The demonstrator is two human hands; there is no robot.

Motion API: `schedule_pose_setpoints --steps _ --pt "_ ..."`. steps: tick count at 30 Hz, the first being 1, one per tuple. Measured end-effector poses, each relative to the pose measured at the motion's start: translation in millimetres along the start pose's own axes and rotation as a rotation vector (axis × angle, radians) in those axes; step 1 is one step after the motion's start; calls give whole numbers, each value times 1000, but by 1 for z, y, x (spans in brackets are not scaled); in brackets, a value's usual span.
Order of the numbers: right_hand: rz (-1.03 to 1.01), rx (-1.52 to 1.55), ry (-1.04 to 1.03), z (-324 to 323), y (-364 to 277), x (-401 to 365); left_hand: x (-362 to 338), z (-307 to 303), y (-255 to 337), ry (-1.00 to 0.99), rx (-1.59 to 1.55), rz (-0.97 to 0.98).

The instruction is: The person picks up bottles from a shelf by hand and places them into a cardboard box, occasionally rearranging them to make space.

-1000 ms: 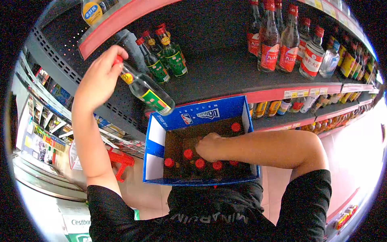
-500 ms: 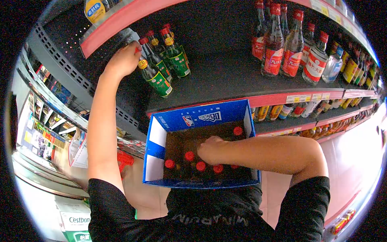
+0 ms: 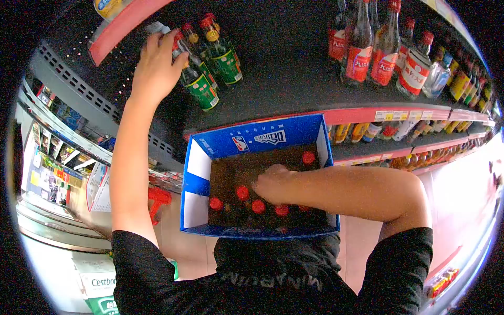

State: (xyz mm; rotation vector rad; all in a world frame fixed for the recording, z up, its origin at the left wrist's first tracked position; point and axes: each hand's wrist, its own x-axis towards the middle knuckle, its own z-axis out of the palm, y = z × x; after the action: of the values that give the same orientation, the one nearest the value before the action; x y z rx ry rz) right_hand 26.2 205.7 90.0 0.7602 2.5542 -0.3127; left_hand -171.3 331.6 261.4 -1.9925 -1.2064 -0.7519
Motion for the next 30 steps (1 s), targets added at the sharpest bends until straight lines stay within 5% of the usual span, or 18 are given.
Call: schedule_pose_setpoints --steps 2,5,11,16,25,30 --pt "-7 2 -12 4 0 2 -12 -24 24 121 -111 168" --pt "-6 -5 -19 -1 0 -1 -46 -50 60 24 -246 349" --pt "34 10 -41 -4 -2 1 -134 -27 93 -783 -535 390" --pt "41 -35 -52 -7 -3 0 -154 -4 113 -1228 -455 498" --pt "30 -90 -58 -14 4 -6 -168 1 116 -1200 -423 546" --pt "108 63 162 -35 5 -31 -176 4 119 -1165 -380 609"
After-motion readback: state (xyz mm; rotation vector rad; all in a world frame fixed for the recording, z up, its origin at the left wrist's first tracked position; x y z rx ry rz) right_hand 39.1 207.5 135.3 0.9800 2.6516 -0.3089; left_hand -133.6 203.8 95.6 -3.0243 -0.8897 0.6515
